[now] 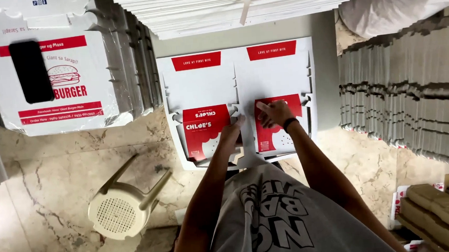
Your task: The person is manually stripping the excess outer frame from die-cut cardboard sheets and stacking the cleaned sheets.
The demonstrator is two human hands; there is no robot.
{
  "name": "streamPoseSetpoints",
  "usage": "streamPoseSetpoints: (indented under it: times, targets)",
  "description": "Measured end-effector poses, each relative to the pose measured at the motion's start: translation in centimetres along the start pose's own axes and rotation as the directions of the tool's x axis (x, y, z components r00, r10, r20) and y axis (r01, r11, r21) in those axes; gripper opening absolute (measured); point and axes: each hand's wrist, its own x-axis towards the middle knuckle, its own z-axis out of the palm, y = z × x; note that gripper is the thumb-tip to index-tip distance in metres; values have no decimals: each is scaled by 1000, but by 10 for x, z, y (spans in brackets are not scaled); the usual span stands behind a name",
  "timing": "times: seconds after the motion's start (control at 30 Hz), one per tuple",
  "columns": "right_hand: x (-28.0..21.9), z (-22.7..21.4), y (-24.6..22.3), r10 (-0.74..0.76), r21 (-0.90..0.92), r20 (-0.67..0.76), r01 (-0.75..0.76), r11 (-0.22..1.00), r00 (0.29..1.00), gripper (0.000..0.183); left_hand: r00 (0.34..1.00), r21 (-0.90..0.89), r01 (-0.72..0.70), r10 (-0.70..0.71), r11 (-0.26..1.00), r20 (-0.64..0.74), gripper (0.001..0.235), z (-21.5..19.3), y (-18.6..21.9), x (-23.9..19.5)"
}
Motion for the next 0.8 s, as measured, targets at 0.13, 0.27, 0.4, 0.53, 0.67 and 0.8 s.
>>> streamPoseSetpoints:
  times: [0.13,0.27,0.4,0.53,0.67,0.8]
  targets:
    - [-17,7,-35,-70,-296,-29,59,953,997,57,991,-191,131,-126,973,37,81,29,83,-94]
    - [-36,15,-53,-45,-420,-134,-16,907,990,58,988,-207,87,-111,974,-110,82,40,49,-45]
    - [-25,15,-53,-10,-434,-146,-55,899,989,60,990,-271,136,-120,953,73,63,8,33,-9]
    - [-8,10,-40,-17,-381,-136,-36,924,990,52,941,-352,205,-85,913,328,54,-16,31,8]
    - [13,9,-28,8,-415,-140,-66,908,990,64,944,-291,173,-74,941,323,74,11,62,-29]
    - [0,10,-36,13,-435,-126,-67,898,992,68,987,-396,92,-30,914,161,53,22,47,-9]
